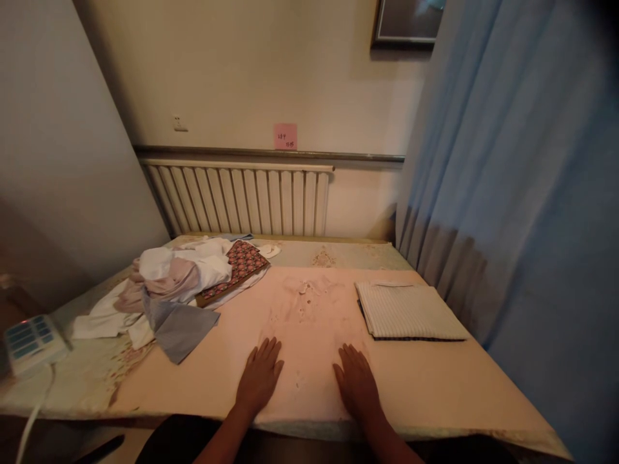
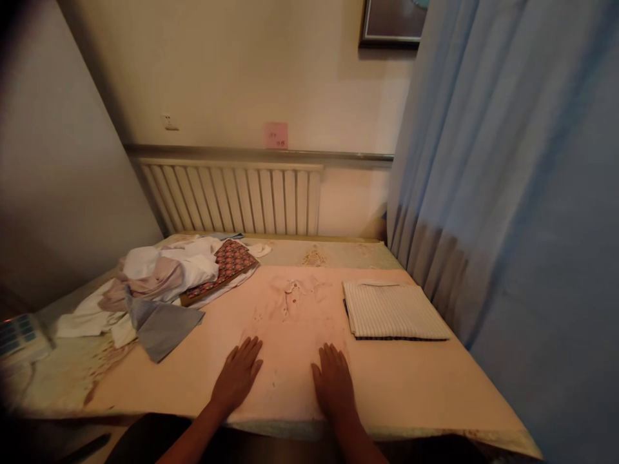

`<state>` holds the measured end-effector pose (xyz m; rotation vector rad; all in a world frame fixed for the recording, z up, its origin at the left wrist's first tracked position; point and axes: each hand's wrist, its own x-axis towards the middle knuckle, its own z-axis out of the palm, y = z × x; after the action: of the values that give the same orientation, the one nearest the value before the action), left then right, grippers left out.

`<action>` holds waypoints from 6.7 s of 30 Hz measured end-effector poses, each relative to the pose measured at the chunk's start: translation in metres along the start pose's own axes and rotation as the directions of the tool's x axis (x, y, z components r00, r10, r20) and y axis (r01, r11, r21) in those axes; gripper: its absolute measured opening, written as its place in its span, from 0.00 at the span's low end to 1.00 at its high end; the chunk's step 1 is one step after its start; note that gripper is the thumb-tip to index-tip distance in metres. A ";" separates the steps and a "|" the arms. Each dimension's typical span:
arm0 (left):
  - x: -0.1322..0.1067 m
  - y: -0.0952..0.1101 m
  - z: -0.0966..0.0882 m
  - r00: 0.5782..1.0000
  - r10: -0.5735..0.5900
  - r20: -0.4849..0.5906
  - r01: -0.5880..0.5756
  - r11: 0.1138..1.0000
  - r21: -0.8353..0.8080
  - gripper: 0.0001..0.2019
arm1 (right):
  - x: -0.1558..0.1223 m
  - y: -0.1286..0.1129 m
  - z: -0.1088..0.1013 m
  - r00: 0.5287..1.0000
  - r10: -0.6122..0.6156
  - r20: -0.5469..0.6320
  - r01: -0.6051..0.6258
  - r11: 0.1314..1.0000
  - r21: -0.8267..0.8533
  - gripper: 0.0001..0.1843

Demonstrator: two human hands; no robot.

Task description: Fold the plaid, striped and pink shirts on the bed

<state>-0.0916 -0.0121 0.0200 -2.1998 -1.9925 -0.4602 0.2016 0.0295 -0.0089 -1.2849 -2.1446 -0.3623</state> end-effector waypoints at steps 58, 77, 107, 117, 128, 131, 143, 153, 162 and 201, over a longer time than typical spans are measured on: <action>-0.001 -0.003 0.005 0.999 0.016 -0.033 -0.016 1.000 0.005 0.24 | -0.002 0.001 0.002 0.999 -0.024 -0.022 0.024 1.000 -0.016 0.20; -0.001 -0.004 0.006 0.998 0.016 -0.059 -0.016 1.000 -0.003 0.23 | 0.000 0.000 -0.001 1.000 -0.011 -0.022 0.011 1.000 -0.001 0.20; -0.002 -0.004 0.007 0.999 0.005 -0.032 -0.005 1.000 -0.003 0.24 | 0.000 -0.001 -0.003 1.000 -0.011 -0.016 0.011 1.000 0.003 0.20; -0.002 -0.003 0.005 0.998 0.005 -0.055 -0.006 1.000 -0.011 0.23 | -0.001 -0.001 -0.001 1.000 0.002 0.012 -0.002 1.000 -0.011 0.20; -0.002 -0.003 0.004 0.999 0.007 -0.043 -0.007 1.000 -0.010 0.24 | 0.000 -0.001 -0.003 1.000 -0.007 0.000 0.007 1.000 -0.009 0.20; -0.002 -0.004 0.006 0.999 0.010 -0.045 -0.010 1.000 -0.005 0.24 | 0.000 -0.001 -0.004 1.000 -0.009 0.005 0.009 1.000 -0.010 0.20; -0.002 -0.004 0.006 0.999 0.010 -0.052 -0.011 1.000 -0.018 0.24 | 0.000 -0.002 -0.003 1.000 0.002 -0.003 -0.002 1.000 0.000 0.20; -0.002 -0.004 0.005 0.994 0.034 -0.104 -0.036 0.999 -0.022 0.23 | 0.000 0.000 -0.001 1.000 -0.006 -0.005 0.006 1.000 0.005 0.20; -0.002 -0.004 0.005 0.997 0.034 -0.076 -0.035 0.999 -0.011 0.23 | 0.000 0.002 0.000 1.000 0.006 -0.001 -0.006 0.999 0.044 0.20; -0.063 0.001 -0.026 0.954 0.295 0.049 -0.293 0.955 -0.055 0.33 | -0.065 0.022 -0.059 0.941 -0.246 0.231 0.211 0.964 0.164 0.36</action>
<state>-0.0988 -0.0799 0.0245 -2.5096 -1.6506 -0.4121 0.2639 -0.0359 -0.0049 -1.0514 -2.4951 -0.1475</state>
